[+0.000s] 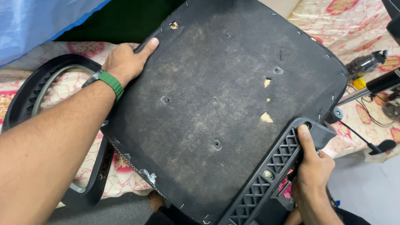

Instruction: The person uses a screwdriver to attach a plastic frame to a black chair seat. They align the frame, insert screws, and tighten them to secure the frame to the seat.

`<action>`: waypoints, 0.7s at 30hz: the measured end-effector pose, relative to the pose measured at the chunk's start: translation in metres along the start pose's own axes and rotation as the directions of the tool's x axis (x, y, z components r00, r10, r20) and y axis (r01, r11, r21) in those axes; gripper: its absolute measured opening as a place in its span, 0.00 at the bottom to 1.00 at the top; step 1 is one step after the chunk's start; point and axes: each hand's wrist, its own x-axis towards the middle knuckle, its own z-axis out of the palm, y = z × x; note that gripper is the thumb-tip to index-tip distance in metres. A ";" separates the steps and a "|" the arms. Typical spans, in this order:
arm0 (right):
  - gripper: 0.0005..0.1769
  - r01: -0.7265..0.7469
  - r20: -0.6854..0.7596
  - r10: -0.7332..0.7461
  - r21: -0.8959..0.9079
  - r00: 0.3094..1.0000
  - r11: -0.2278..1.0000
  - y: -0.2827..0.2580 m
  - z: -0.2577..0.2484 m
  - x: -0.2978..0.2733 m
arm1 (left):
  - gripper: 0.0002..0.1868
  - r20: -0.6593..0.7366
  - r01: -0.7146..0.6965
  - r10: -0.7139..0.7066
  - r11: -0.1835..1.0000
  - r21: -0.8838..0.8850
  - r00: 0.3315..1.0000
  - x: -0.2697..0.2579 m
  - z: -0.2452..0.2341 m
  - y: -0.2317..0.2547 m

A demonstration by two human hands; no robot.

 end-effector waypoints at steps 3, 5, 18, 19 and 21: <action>0.24 -0.087 -0.062 0.085 -0.033 0.994 0.996 0.001 -0.004 -0.020 | 0.46 0.038 -0.051 0.050 0.998 0.031 0.998 0.010 0.006 0.007; 0.24 -0.138 -0.085 0.135 -0.030 0.987 0.990 0.001 -0.007 -0.030 | 0.48 0.075 -0.050 0.045 0.997 0.067 0.996 0.016 0.013 0.011; 0.26 -0.412 -0.158 0.383 -0.248 0.910 0.877 0.036 -0.019 -0.085 | 0.50 0.065 -0.323 0.317 0.937 0.131 0.946 0.061 0.041 0.019; 0.27 -0.430 -0.171 0.396 -0.298 0.902 0.852 0.041 -0.020 -0.086 | 0.50 0.062 -0.343 0.338 0.930 0.131 0.939 0.064 0.041 0.018; 0.28 -0.482 -0.137 0.463 -0.284 0.876 0.829 0.050 -0.023 -0.084 | 0.50 0.057 -0.383 0.379 0.914 0.130 0.924 0.067 0.042 0.018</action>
